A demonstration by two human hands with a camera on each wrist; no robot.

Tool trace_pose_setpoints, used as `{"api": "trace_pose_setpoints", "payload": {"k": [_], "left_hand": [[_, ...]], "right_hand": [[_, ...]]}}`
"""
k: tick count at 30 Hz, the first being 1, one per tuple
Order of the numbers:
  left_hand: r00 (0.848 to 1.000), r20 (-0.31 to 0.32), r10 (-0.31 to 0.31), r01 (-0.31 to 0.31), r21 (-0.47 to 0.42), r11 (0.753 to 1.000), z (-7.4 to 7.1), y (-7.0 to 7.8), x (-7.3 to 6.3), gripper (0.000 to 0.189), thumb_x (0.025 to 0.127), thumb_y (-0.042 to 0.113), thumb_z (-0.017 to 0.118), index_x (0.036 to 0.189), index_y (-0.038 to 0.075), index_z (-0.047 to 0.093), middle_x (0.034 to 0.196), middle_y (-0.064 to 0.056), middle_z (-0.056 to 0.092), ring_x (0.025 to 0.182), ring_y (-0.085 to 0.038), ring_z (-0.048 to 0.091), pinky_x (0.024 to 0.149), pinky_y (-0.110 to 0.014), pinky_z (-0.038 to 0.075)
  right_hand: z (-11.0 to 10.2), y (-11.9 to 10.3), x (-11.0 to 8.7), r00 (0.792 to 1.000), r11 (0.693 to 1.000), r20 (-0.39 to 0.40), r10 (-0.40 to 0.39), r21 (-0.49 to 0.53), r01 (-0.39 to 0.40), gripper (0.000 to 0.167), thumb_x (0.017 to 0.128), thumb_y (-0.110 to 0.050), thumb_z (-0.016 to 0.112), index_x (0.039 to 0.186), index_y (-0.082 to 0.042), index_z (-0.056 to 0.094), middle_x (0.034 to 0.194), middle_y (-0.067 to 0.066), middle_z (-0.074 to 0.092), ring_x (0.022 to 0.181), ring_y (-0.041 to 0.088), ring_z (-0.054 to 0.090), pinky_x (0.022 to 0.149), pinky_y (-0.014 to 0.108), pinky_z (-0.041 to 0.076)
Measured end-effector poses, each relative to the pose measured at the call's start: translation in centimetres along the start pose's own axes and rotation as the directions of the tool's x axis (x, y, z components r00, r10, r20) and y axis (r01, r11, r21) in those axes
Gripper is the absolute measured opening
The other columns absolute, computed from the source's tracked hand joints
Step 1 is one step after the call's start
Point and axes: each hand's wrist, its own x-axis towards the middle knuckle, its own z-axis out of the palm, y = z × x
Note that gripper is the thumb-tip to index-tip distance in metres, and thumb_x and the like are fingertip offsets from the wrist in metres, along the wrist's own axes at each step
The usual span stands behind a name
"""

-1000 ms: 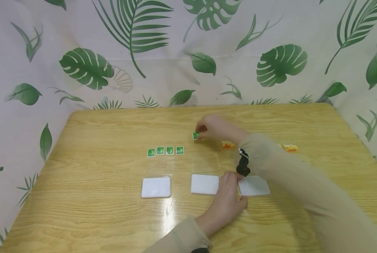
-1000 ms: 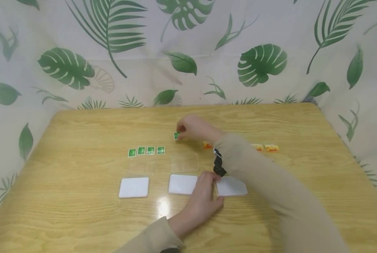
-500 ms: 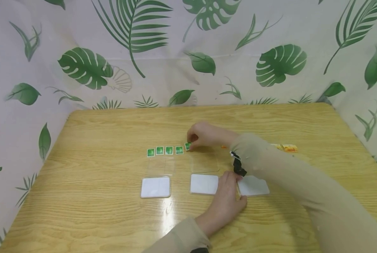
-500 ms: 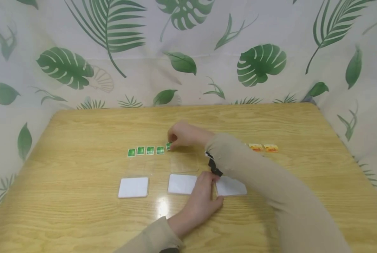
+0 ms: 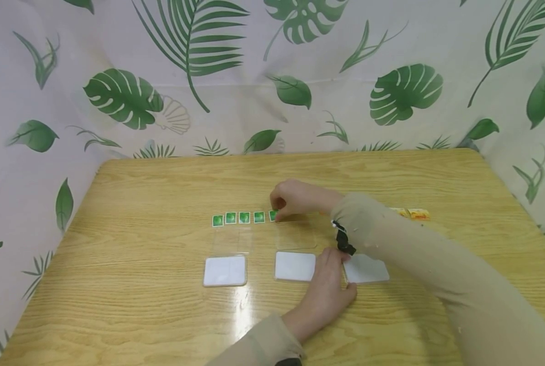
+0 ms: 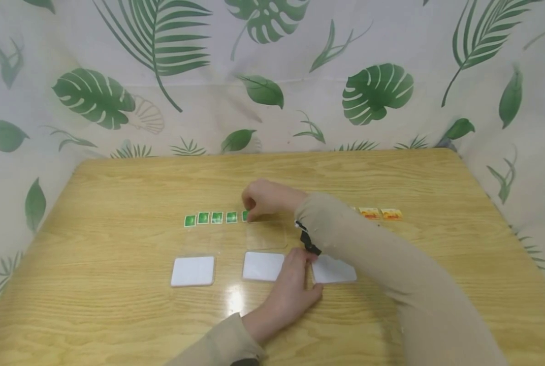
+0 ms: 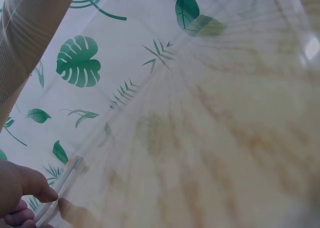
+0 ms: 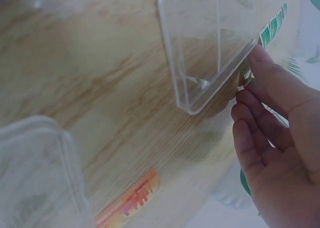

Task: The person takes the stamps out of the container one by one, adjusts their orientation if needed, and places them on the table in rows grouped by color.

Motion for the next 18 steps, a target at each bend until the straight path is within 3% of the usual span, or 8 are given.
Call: {"api": "trace_pose_setpoints", "payload": {"k": [11, 18], "left_hand": [[0.999, -0.027, 0.033, -0.033, 0.011, 0.999, 0.2, -0.1, 0.1, 0.048, 0.075, 0.002, 0.07, 0.118, 0.002, 0.046, 0.115, -0.006, 0.046, 0.109, -0.017, 0.043, 0.097, -0.021, 0.039], [1.0, 0.009, 0.0, 0.0, -0.017, 1.0, 0.0, 0.0, 0.1, 0.048, 0.078, 0.003, 0.07, 0.12, 0.002, 0.046, 0.115, -0.004, 0.045, 0.111, -0.016, 0.042, 0.097, -0.02, 0.039]], "right_hand": [[-1.4, 0.9, -1.3, 0.997, 0.999, -0.073, 0.013, 0.037, -0.01, 0.021, 0.082, -0.026, 0.077, 0.088, -0.008, 0.068, 0.083, 0.001, 0.059, 0.078, 0.016, 0.05, 0.07, 0.029, 0.046], [-2.8, 0.5, -4.3, 0.982, 0.997, -0.174, 0.068, 0.053, -0.059, 0.02, 0.085, -0.022, 0.074, 0.096, -0.005, 0.07, 0.087, 0.002, 0.062, 0.081, 0.018, 0.054, 0.073, 0.031, 0.048]]}}
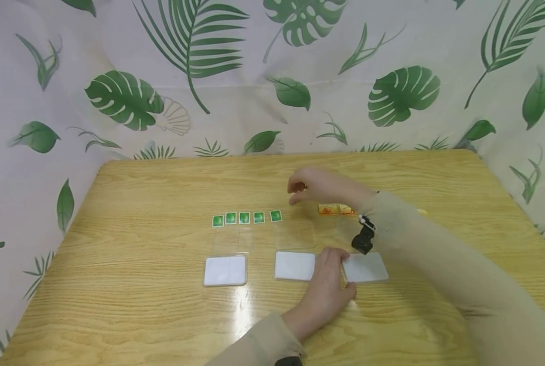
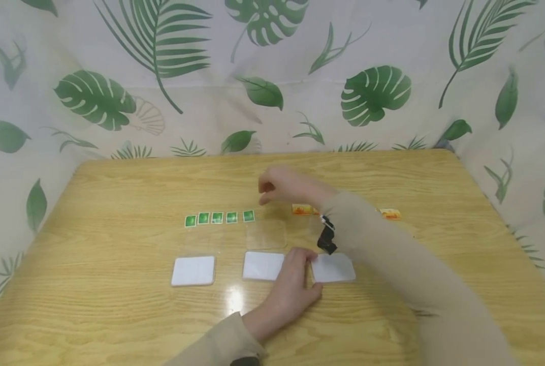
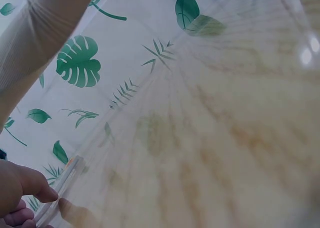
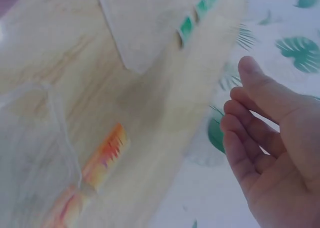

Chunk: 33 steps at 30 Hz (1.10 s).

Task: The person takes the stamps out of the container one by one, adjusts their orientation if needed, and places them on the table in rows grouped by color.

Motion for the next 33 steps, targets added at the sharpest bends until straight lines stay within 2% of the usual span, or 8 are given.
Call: {"api": "trace_pose_setpoints", "payload": {"k": [4, 9, 15, 21, 27, 33], "left_hand": [[1.0, 0.012, -0.016, 0.016, -0.006, 1.0, 0.0, -0.1, 0.1, 0.049, 0.079, 0.003, 0.07, 0.121, 0.003, 0.045, 0.115, -0.003, 0.045, 0.111, -0.014, 0.042, 0.097, -0.018, 0.039], [1.0, -0.003, 0.011, -0.011, -0.013, 1.0, -0.1, -0.3, 0.2, 0.048, 0.078, 0.001, 0.07, 0.12, 0.002, 0.045, 0.115, -0.005, 0.045, 0.111, -0.016, 0.042, 0.096, -0.019, 0.04], [1.0, -0.013, -0.015, 0.014, -0.041, 0.999, -0.4, -0.4, 0.3, 0.049, 0.079, 0.001, 0.069, 0.122, 0.003, 0.046, 0.118, -0.004, 0.046, 0.113, -0.014, 0.043, 0.097, -0.02, 0.04], [0.999, -0.028, -0.038, 0.036, -0.068, 0.997, -1.1, 0.0, 0.3, 0.05, 0.08, 0.004, 0.07, 0.124, 0.005, 0.047, 0.121, -0.003, 0.048, 0.114, -0.013, 0.046, 0.099, -0.021, 0.04], [0.999, -0.035, -0.033, 0.029, -0.106, 0.994, -3.4, 0.5, -0.2, 0.05, 0.082, 0.005, 0.069, 0.127, 0.006, 0.046, 0.124, -0.002, 0.048, 0.112, -0.016, 0.049, 0.096, -0.024, 0.043], [0.995, -0.055, -0.085, 0.075, -0.159, 0.984, -7.6, -0.6, -1.2, 0.051, 0.086, 0.008, 0.067, 0.132, 0.007, 0.046, 0.129, -0.003, 0.047, 0.117, -0.025, 0.047, 0.098, -0.034, 0.043]], "right_hand": [[-1.0, 0.7, -2.4, 0.998, 1.0, -0.067, 0.023, 0.007, -0.022, 0.017, 0.086, -0.021, 0.073, 0.095, -0.007, 0.069, 0.088, 0.002, 0.062, 0.081, 0.018, 0.054, 0.073, 0.032, 0.049], [-1.7, 2.1, -5.8, 0.988, 0.996, -0.132, 0.084, 0.004, -0.085, 0.016, 0.088, -0.022, 0.07, 0.096, -0.007, 0.069, 0.089, 0.002, 0.061, 0.083, 0.018, 0.056, 0.077, 0.037, 0.051], [-2.0, 3.1, -9.9, 0.966, 0.985, -0.194, 0.172, 0.026, -0.17, 0.021, 0.091, -0.025, 0.067, 0.098, -0.006, 0.07, 0.091, 0.002, 0.063, 0.085, 0.019, 0.058, 0.076, 0.04, 0.051], [-0.9, 4.0, -14.0, 0.934, 0.968, -0.256, 0.249, 0.023, -0.252, 0.031, 0.091, -0.031, 0.065, 0.104, -0.002, 0.069, 0.095, 0.006, 0.063, 0.089, 0.022, 0.058, 0.078, 0.043, 0.051], [0.1, 4.6, -17.8, 0.904, 0.952, -0.309, 0.296, 0.011, -0.307, 0.041, 0.092, -0.032, 0.064, 0.112, 0.003, 0.065, 0.11, 0.019, 0.06, 0.102, 0.037, 0.055, 0.084, 0.055, 0.047], [1.3, 5.0, -20.5, 0.893, 0.944, -0.328, 0.308, -0.012, -0.33, 0.04, 0.093, -0.03, 0.064, 0.111, 0.006, 0.064, 0.114, 0.026, 0.056, 0.107, 0.044, 0.05, 0.086, 0.06, 0.043]]}}
